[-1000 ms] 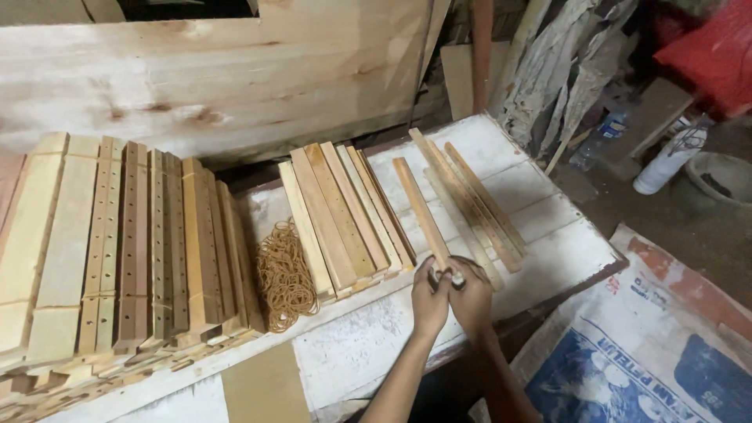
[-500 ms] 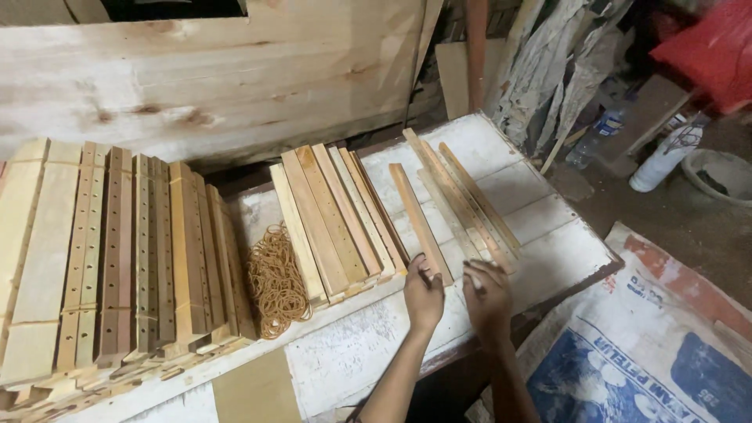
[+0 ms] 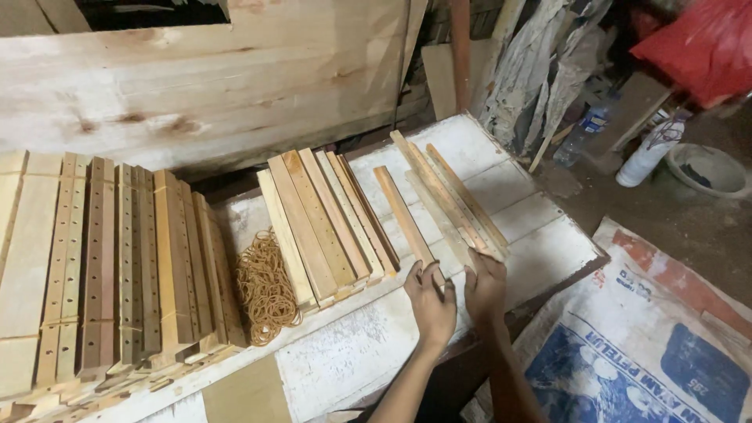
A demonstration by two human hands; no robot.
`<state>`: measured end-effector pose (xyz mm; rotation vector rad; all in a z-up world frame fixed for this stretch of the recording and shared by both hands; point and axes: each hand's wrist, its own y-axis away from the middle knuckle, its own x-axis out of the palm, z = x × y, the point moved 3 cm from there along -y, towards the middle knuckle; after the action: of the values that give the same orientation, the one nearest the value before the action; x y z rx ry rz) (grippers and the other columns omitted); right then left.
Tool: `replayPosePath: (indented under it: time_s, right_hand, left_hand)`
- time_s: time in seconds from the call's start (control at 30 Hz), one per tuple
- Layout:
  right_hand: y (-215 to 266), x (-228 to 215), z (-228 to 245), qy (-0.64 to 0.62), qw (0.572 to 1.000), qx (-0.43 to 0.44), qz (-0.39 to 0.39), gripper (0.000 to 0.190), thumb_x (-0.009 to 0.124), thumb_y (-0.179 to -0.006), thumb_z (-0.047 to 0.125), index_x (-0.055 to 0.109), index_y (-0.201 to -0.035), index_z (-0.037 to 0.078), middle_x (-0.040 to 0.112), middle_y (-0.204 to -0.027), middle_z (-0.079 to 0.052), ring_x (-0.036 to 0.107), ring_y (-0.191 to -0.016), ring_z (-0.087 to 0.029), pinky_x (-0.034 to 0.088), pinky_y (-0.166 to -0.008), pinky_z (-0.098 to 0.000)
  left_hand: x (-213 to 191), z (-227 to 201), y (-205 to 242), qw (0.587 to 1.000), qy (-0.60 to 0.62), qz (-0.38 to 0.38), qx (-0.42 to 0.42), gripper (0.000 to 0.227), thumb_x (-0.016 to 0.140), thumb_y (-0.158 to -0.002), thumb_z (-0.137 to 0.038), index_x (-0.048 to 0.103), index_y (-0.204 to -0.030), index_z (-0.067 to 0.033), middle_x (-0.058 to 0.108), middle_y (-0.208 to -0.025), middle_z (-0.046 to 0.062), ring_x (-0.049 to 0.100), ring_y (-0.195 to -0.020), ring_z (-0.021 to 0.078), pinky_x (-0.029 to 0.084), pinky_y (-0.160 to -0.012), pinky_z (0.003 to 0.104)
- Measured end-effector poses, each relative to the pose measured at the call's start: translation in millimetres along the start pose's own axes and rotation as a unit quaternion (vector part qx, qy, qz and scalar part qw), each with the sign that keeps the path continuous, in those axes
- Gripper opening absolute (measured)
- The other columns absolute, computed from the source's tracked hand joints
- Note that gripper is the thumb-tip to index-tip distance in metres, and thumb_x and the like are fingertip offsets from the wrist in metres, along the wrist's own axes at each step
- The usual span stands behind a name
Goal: Inspecting and organizing wooden slats with pre-drilled holes in a workshop environment.
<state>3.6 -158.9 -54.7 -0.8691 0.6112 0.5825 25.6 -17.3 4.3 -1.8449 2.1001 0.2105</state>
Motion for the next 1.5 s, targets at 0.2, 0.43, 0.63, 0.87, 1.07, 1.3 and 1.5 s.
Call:
replayPosePath:
  time_s: [0.2,0.43,0.63,0.87,1.07,1.3,1.5]
  right_hand:
    - [-26,-24,4,-0.096,0.994,-0.029,-0.043,0.039,0.064,-0.090,0.007,0.067,-0.128,0.000,0.068,-0.112,-0.020,0.062,-0.102,-0.036,0.049,-0.093,-0.0413]
    - [-66,-19,6,-0.080,0.997,-0.012,0.004,0.032,0.069,-0.094,0.009,0.072,-0.123,-0.001,0.070,-0.108,-0.029,0.064,-0.108,-0.051,0.048,-0.101,-0.0556]
    - [-72,-53,57,0.029,0.996,0.047,0.065,0.039,0.073,-0.091,0.017,0.071,-0.121,-0.006,0.068,-0.114,-0.031,0.064,-0.117,-0.047,0.050,-0.102,-0.0501]
    - [-32,-42,27,-0.055,0.995,0.069,0.047,0.043,0.068,-0.094,0.018,0.067,-0.136,0.010,0.067,-0.121,-0.021,0.062,-0.121,-0.042,0.049,-0.105,-0.0483]
    - [1,15,-26,0.051,0.999,0.007,0.013,0.047,0.067,-0.094,0.032,0.067,-0.139,0.019,0.068,-0.113,-0.013,0.065,-0.112,-0.030,0.053,-0.099,-0.0397]
    - [-15,-9,-4,0.031,0.987,0.078,0.135,0.050,0.076,-0.087,0.029,0.069,-0.134,0.014,0.071,-0.110,-0.016,0.071,-0.105,-0.032,0.058,-0.091,-0.0431]
    - [-16,-29,-2,-0.406,0.888,0.111,0.188,0.038,0.076,-0.082,0.002,0.073,-0.118,-0.009,0.080,-0.105,-0.012,0.069,-0.084,-0.016,0.053,-0.076,-0.0244]
  left_hand:
    - [9,18,-4,0.998,0.012,-0.013,0.065,0.039,0.070,-0.084,-0.009,0.062,-0.121,-0.0004,0.044,-0.142,0.023,0.041,-0.136,0.0399,0.034,-0.114,0.047]
    - [10,8,-7,0.999,-0.020,0.009,-0.025,0.047,0.078,-0.080,-0.020,0.065,-0.125,-0.0143,0.036,-0.148,0.014,0.043,-0.133,0.0399,0.036,-0.115,0.049]
    - [12,12,-7,0.998,-0.042,0.035,-0.037,0.047,0.078,-0.081,-0.025,0.065,-0.126,-0.0181,0.031,-0.151,0.012,0.040,-0.134,0.0384,0.034,-0.116,0.048]
    - [8,10,-5,0.998,-0.022,0.042,-0.034,0.046,0.077,-0.082,-0.026,0.065,-0.125,-0.0171,0.032,-0.151,0.013,0.040,-0.134,0.0392,0.034,-0.115,0.048]
    - [9,14,-4,0.998,-0.029,0.042,-0.026,0.045,0.076,-0.082,-0.026,0.065,-0.124,-0.0164,0.032,-0.151,0.014,0.040,-0.135,0.0401,0.034,-0.115,0.049]
    - [12,23,-7,1.000,0.005,0.028,0.002,0.042,0.077,-0.082,-0.024,0.065,-0.122,-0.0154,0.034,-0.147,0.015,0.041,-0.131,0.0411,0.035,-0.113,0.050]
    - [-28,-32,24,0.993,0.050,0.044,0.095,0.048,0.057,-0.100,-0.022,0.048,-0.141,0.0026,0.050,-0.137,0.018,0.051,-0.125,0.0330,0.045,-0.108,0.044]
